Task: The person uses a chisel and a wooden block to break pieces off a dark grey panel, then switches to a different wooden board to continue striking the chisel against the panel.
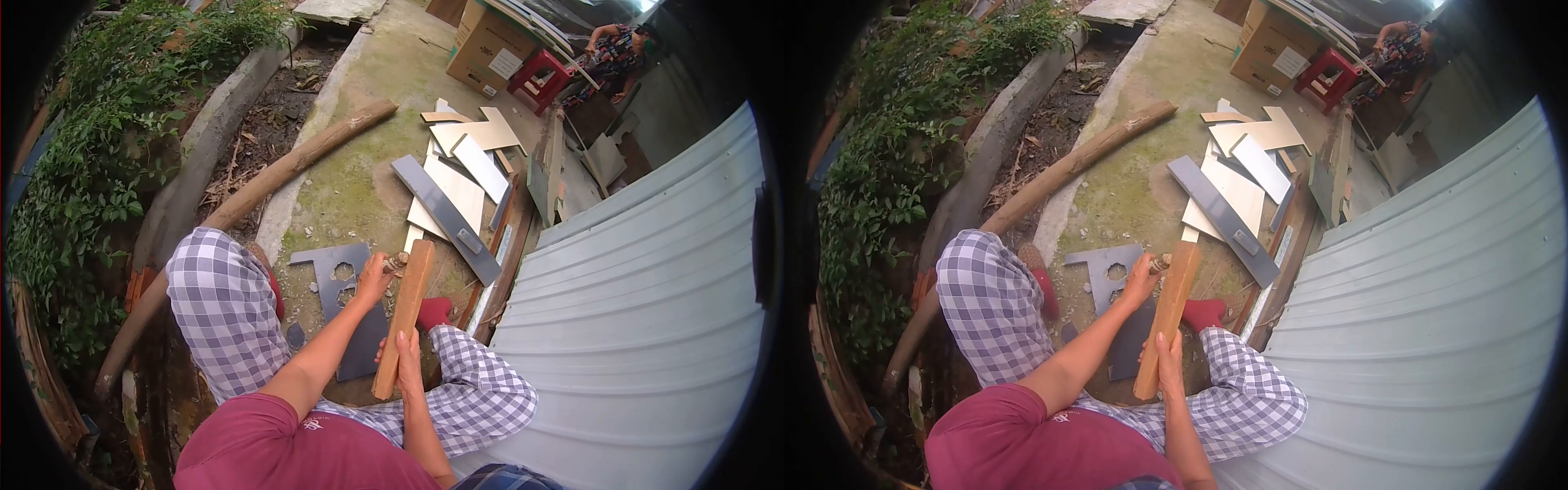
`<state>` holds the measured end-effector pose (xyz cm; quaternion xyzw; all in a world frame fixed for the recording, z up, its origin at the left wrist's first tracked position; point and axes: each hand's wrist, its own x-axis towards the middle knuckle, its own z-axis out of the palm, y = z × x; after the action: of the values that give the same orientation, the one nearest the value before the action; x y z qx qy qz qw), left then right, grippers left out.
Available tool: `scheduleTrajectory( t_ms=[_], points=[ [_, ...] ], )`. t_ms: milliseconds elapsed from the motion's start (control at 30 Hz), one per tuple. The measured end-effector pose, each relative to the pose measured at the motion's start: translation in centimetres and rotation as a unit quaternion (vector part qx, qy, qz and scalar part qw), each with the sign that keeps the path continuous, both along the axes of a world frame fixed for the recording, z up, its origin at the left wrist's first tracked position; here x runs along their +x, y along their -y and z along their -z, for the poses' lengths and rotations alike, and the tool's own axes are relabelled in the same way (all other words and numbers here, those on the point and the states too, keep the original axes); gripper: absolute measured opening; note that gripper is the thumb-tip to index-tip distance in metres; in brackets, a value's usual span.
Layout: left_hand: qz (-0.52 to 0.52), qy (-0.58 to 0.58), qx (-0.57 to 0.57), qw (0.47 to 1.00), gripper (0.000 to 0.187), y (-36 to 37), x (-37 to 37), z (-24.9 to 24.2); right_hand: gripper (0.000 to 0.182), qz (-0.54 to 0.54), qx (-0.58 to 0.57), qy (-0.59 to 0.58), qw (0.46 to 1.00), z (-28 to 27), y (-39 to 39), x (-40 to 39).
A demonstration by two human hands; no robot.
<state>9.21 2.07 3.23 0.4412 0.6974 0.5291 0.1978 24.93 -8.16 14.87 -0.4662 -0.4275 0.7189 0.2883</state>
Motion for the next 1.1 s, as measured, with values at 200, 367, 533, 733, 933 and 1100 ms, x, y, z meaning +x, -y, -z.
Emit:
scheduleTrajectory(
  t_ms=[200, 367, 533, 733, 933, 1100],
  points=[
    [-0.003, -0.008, 0.000, 1.000, 0.036, -0.07, 0.04, 0.17, 0.050, -0.001, 0.000, 0.002, 1.000, 0.09, -0.02, 0.06],
    [0.000, -0.001, -0.002, 1.000, 0.036, -0.05, 0.07, -0.04, 0.051, 0.000, -0.002, 0.000, 1.000, -0.06, -0.05, 0.02],
    [0.005, 0.005, -0.014, 1.000, 0.036, -0.01, 0.05, -0.21, 0.052, 0.002, 0.000, 0.003, 1.000, -0.03, -0.07, 0.01],
    [0.004, 0.007, -0.010, 1.000, 0.036, 0.02, 0.05, -0.09, 0.050, 0.003, 0.001, -0.001, 1.000, -0.11, -0.04, -0.05],
    [0.003, 0.006, -0.007, 1.000, 0.036, -0.17, 0.06, 0.37, 0.048, 0.001, 0.000, 0.000, 1.000, -0.06, -0.07, -0.05],
    [0.002, -0.003, -0.005, 1.000, 0.036, -0.20, 0.03, 0.34, 0.048, 0.003, 0.002, 0.006, 1.000, -0.40, -0.04, -0.16]
  ],
)
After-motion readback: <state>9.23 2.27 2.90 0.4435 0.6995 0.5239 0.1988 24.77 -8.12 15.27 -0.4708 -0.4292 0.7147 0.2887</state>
